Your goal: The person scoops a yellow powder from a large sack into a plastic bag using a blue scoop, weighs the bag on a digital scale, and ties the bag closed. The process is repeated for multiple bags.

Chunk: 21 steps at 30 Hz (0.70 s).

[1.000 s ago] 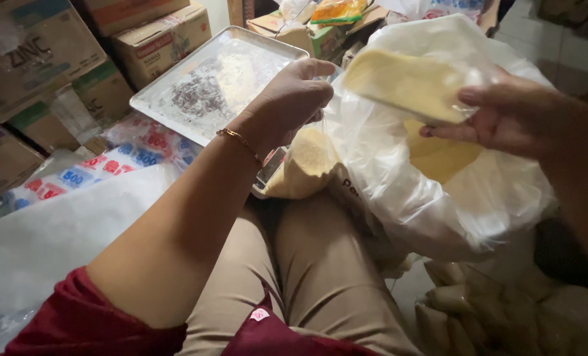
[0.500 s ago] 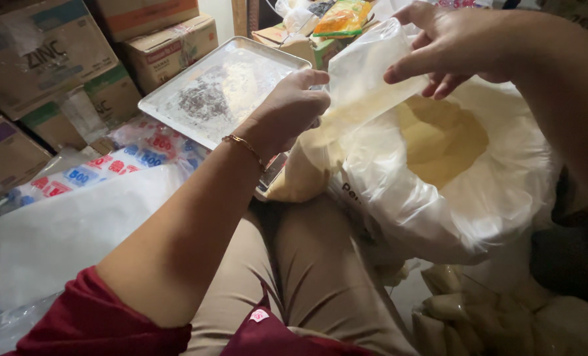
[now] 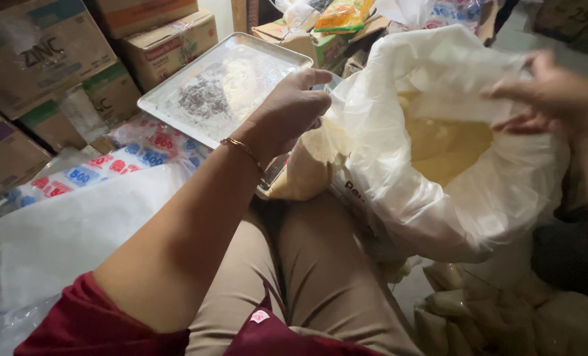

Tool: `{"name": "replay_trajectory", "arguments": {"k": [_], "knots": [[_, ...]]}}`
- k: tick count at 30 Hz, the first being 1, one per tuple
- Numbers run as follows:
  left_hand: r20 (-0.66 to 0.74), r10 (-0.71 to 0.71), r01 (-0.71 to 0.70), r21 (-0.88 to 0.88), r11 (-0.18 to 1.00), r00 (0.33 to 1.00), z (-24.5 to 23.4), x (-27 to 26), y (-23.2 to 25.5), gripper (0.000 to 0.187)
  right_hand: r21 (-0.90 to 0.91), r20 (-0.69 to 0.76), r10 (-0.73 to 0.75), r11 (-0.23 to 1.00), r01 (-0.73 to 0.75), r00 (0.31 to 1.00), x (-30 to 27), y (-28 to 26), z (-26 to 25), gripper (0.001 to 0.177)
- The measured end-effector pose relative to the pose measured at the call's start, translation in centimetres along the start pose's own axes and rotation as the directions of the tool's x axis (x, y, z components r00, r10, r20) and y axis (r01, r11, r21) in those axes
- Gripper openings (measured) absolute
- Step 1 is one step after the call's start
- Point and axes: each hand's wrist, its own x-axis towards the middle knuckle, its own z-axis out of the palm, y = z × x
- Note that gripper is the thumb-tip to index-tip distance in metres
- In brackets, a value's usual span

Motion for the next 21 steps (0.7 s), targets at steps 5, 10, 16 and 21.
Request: {"name": "replay_trajectory", "arguments": {"k": [5,10,16,21], "knots": [[0.001,-0.006,0.006,0.005,1.000,1.000,0.2,-0.2,0.1,0.060,-0.422,-0.079,0.023,0.905,-0.055,0.997,0.9,3.1,6.7,0.112],[-0.005,-0.011,0.012,0.049,0.999,1.000,0.2,-0.4,0.4,0.060,-0.522,-0.082,-0.018,0.853,-0.028,0.997,4.0,6.6,9.8,0.108],[-0.004,0.000,0.000,0.025,1.000,1.000,0.3,-0.6,0.4,0.058,0.015,0.174,0.122,0.992,-0.127,0.977,7.4,10.0,11.5,0.109],[0.008,0.032,-0.032,0.013,0.999,0.999,0.5,-0.4,0.1,0.057,0.161,0.315,0.242,0.939,-0.303,0.918,6.7,9.1,14.1,0.070]]}}
